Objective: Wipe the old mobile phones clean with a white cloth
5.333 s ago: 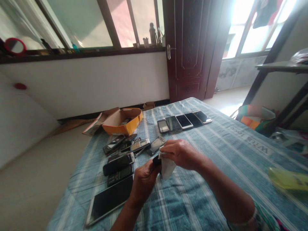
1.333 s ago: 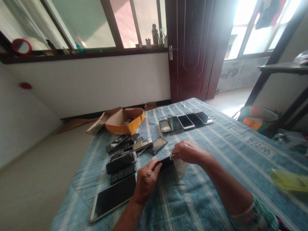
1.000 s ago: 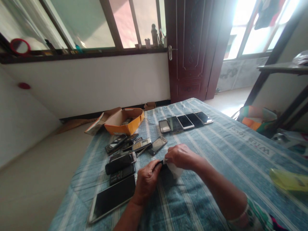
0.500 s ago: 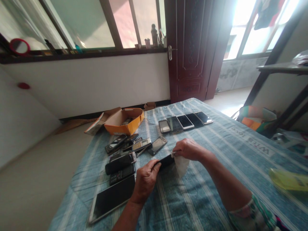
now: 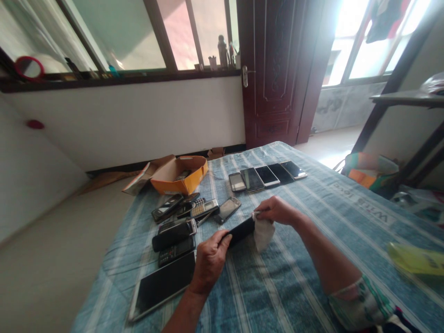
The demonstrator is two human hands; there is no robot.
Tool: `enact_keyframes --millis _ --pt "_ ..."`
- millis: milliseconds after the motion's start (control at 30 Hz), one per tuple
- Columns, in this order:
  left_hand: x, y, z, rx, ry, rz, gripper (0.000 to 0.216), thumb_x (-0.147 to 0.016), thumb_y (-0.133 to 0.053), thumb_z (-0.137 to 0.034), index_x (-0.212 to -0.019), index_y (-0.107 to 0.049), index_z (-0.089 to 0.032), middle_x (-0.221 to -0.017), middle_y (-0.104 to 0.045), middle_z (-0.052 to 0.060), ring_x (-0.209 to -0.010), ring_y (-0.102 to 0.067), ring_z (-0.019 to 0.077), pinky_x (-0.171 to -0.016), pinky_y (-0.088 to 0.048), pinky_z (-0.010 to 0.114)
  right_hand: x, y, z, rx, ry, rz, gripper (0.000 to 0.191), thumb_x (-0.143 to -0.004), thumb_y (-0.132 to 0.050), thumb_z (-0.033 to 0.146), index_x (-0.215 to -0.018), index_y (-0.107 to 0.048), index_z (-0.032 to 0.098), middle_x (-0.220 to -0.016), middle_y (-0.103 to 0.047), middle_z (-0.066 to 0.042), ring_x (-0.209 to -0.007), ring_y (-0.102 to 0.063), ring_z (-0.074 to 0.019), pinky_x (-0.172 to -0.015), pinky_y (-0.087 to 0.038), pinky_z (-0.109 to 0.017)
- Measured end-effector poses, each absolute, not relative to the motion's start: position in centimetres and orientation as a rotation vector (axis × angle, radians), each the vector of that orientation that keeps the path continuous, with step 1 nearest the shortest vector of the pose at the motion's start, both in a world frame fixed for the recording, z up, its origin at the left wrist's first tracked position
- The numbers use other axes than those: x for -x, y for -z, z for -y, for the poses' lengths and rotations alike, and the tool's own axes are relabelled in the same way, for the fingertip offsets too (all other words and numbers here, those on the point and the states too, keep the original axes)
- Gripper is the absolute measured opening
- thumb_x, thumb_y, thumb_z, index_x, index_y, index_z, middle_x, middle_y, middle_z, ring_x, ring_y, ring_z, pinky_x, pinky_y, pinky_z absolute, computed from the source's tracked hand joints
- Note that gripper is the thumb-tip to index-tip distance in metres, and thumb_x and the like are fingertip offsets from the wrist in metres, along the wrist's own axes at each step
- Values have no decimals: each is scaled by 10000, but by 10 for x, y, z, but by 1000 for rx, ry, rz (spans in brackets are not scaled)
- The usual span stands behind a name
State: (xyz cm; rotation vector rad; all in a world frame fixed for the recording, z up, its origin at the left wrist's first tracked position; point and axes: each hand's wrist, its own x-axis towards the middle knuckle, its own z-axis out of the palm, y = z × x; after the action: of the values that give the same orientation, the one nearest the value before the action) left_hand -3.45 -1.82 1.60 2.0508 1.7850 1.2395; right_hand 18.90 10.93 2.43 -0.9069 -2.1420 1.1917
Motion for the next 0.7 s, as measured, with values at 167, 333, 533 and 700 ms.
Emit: enact_keyframes --millis 167,333,533,700 --pt "37 -14 18 -2046 -1259 -1822 242 -846 -520 -342 -867 -685 -166 -712 -718 1 -629 -678 153 -601 -512 203 -189 -8 -115 911 -1346 1970 271 -695 -648 341 -802 -735 107 -572 -596 -2 -488 -514 -97 -470 -430 -217" --pt "39 -10 19 -2075 -1290 -1865 268 -856 -513 -373 -877 -688 -172 -733 -727 10 -622 -680 157 -624 -527 214 -186 -5 -114 889 -1303 1933 241 -702 -645 328 -785 -730 118 -594 -603 0 -511 -517 -95 -488 -425 -214" --pt "41 -6 18 -2188 -1360 -1926 277 -874 -503 -366 -892 -681 -155 -761 -729 31 -629 -685 156 -655 -531 214 -174 -11 -110 847 -1019 1988 140 -744 -625 230 -815 -721 158 -705 -616 3 -628 -545 -106 -574 -391 -211" --pt "40 -6 19 -2217 -1342 -1929 274 -887 -486 -350 -888 -674 -150 -743 -724 30 -615 -682 152 -632 -526 206 -169 -23 -101 830 -605 2206 154 -837 -543 198 -836 -694 172 -724 -600 -8 -669 -540 -114 -619 -368 -218"
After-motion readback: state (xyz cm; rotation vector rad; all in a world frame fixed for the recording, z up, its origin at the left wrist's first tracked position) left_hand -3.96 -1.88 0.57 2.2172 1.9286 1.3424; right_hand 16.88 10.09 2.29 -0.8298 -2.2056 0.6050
